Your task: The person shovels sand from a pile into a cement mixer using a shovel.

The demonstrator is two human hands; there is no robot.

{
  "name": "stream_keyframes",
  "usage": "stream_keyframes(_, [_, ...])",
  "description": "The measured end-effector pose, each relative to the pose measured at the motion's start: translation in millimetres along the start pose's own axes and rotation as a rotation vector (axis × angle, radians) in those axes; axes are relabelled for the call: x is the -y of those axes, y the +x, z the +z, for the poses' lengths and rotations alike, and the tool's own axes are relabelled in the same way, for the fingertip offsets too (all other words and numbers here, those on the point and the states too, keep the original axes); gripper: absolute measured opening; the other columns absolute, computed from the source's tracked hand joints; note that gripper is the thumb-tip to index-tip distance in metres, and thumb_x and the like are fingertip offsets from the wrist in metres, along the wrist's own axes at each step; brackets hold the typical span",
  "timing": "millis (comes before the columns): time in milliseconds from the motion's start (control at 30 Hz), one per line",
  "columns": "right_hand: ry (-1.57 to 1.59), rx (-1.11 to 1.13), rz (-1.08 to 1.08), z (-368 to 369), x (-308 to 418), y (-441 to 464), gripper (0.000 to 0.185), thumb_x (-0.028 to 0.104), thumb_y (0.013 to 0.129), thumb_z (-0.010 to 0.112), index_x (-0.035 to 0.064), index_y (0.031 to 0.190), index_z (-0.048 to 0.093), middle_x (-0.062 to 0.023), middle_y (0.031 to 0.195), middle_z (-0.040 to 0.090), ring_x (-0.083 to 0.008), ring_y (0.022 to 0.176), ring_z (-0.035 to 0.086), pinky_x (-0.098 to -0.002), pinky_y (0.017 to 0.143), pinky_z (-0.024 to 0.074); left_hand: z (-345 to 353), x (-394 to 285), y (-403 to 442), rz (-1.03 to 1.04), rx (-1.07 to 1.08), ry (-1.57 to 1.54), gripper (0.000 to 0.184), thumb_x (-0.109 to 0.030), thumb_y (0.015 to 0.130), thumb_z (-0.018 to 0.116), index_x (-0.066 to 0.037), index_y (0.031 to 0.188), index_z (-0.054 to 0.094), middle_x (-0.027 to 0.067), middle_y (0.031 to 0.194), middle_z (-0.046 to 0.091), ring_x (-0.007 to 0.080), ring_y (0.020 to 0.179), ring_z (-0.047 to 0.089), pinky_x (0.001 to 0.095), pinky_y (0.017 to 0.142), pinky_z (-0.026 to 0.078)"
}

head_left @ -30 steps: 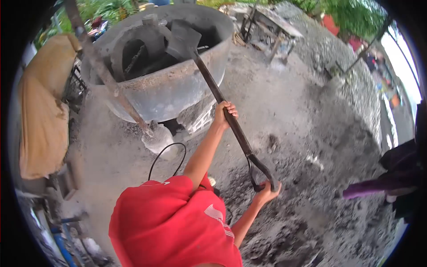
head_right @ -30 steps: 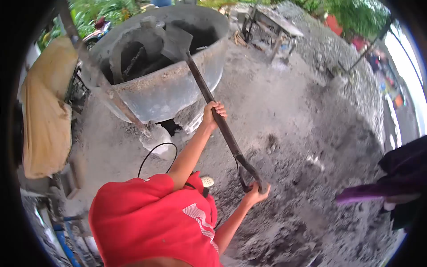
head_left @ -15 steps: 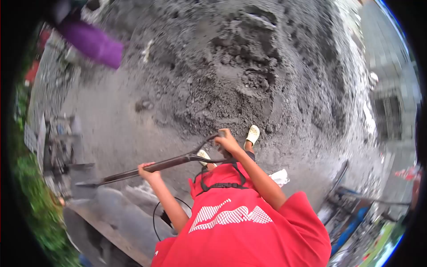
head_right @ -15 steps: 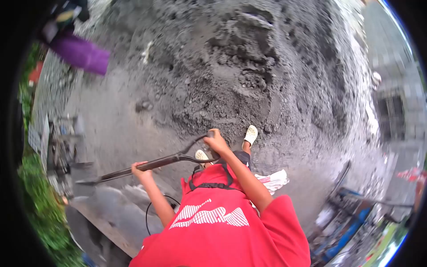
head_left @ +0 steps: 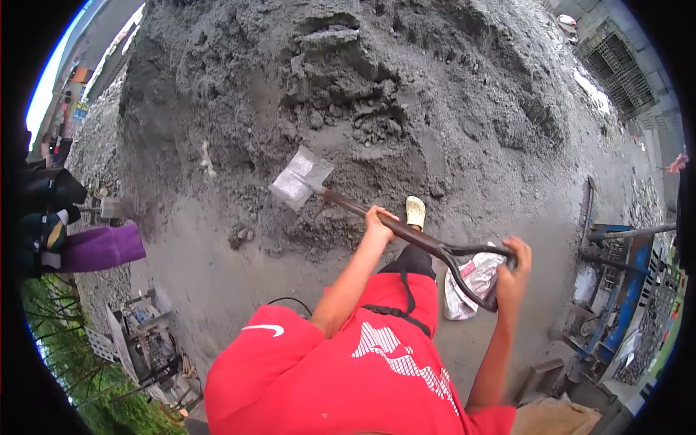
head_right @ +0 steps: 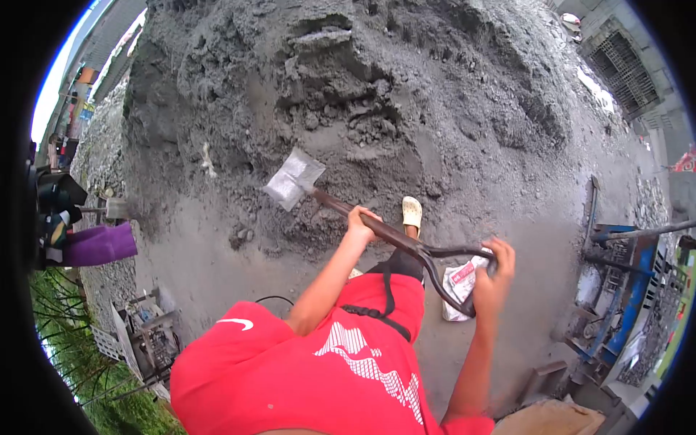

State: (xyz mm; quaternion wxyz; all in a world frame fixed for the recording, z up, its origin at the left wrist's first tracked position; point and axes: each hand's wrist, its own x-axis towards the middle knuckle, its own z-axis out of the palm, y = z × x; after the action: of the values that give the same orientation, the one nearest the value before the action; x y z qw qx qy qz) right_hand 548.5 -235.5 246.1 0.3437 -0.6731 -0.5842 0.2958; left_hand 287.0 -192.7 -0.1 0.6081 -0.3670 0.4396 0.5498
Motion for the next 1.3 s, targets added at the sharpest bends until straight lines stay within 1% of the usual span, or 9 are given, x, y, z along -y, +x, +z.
stream_keyframes(133, [0.002, -0.198, 0.227, -14, -7, -46, 0.031, -0.006, 0.063, 0.044, -0.0033, 0.09, 0.058, -0.0138, 0.096, 0.053, -0.0272, 0.102, 0.052, -0.0358, 0.094, 0.0372, 46, 19, 3, -0.116, 0.065, 0.085, 0.014, -0.012, 0.066, 0.056, -0.011, 0.059, 0.044, 0.0013, 0.051, 0.043, 0.0165, 0.043, 0.042, 0.0309, 0.047, 0.041])
stream_keyframes(400, [0.314, -0.341, -0.26, -5, 67, -87, 0.026, 0.02, 0.071, 0.042, -0.0017, 0.058, 0.047, -0.0167, 0.069, 0.052, -0.0357, 0.082, 0.057, -0.0458, 0.08, 0.0436, 120, -21, -85, -0.187, 0.415, 0.254, 0.017, -0.012, 0.071, 0.057, -0.01, 0.059, 0.045, 0.0001, 0.052, 0.046, 0.0139, 0.045, 0.044, 0.0274, 0.049, 0.046])
stream_keyframes(733, [0.376, -0.26, -0.443, 23, 76, -83, 0.029, 0.017, 0.077, 0.035, -0.0024, 0.059, 0.047, -0.0162, 0.063, 0.053, -0.0313, 0.07, 0.06, -0.0458, 0.077, 0.0469, 35, -14, -39, -0.162, 0.302, 0.162, 0.017, -0.017, 0.067, 0.059, -0.008, 0.059, 0.047, 0.0045, 0.05, 0.046, 0.0214, 0.043, 0.045, 0.0387, 0.049, 0.046])
stream_keyframes(800, [0.429, -0.225, -0.255, 89, 73, -77, 0.017, 0.004, 0.074, 0.045, -0.0046, 0.064, 0.054, -0.015, 0.068, 0.058, -0.0205, 0.064, 0.056, -0.0322, 0.063, 0.0457, -2, -36, -14, -0.068, 0.186, 0.139, 0.031, -0.037, 0.075, 0.053, -0.006, 0.077, 0.051, 0.0109, 0.071, 0.054, 0.026, 0.063, 0.054, 0.0412, 0.062, 0.049])
stream_keyframes(867, [0.424, -0.167, -0.446, 163, 57, -75, 0.017, 0.001, 0.077, 0.045, -0.0029, 0.063, 0.053, -0.0124, 0.064, 0.057, -0.019, 0.063, 0.055, -0.0307, 0.062, 0.0447, -63, -74, 10, -0.102, 0.195, 0.385, 0.067, -0.054, 0.076, 0.046, 0.0, 0.117, 0.045, 0.0184, 0.117, 0.049, 0.0324, 0.102, 0.052, 0.0509, 0.085, 0.043])
stream_keyframes(933, [0.378, -0.042, -0.41, 180, 60, -88, 0.016, 0.002, 0.077, 0.045, -0.0027, 0.063, 0.052, -0.0108, 0.064, 0.056, -0.0191, 0.064, 0.054, -0.0306, 0.064, 0.0444, -99, -101, -37, 0.171, 0.008, 0.335, 0.085, -0.055, 0.076, 0.049, -0.008, 0.141, 0.02, 0.0134, 0.136, 0.034, 0.0324, 0.113, 0.048, 0.0524, 0.087, 0.04])
stream_keyframes(1067, [0.403, -0.099, -0.559, 201, 77, -106, 0.013, 0.002, 0.075, 0.049, -0.0019, 0.062, 0.051, -0.0118, 0.061, 0.056, -0.0219, 0.057, 0.056, -0.0319, 0.059, 0.0453, -154, -130, -164, 0.659, 0.199, 0.332, 0.059, -0.036, 0.085, 0.046, -0.005, 0.134, 0.033, 0.0125, 0.125, 0.045, 0.0253, 0.109, 0.05, 0.0391, 0.092, 0.037])
stream_keyframes(1267, [0.373, 0.136, -0.786, 236, 126, -138, 0.008, -0.003, 0.069, 0.06, -0.0003, 0.065, 0.054, -0.0111, 0.064, 0.059, -0.0209, 0.053, 0.057, -0.0295, 0.05, 0.046, -130, -119, -287, 1.709, 0.262, 0.81, 0.027, -0.004, 0.08, 0.051, -0.003, 0.108, 0.049, 0.0125, 0.107, 0.05, 0.0207, 0.1, 0.051, 0.0325, 0.087, 0.039])
stream_keyframes(1300, [0.334, 0.187, -0.824, 242, 135, -144, 0.009, -0.002, 0.068, 0.062, 0.0001, 0.065, 0.054, -0.0106, 0.064, 0.058, -0.0213, 0.053, 0.057, -0.0295, 0.049, 0.0459, -124, -124, -292, 1.664, 0.284, 0.788, 0.017, 0.004, 0.075, 0.051, -0.001, 0.091, 0.052, 0.0122, 0.096, 0.051, 0.0212, 0.089, 0.053, 0.0326, 0.079, 0.043])
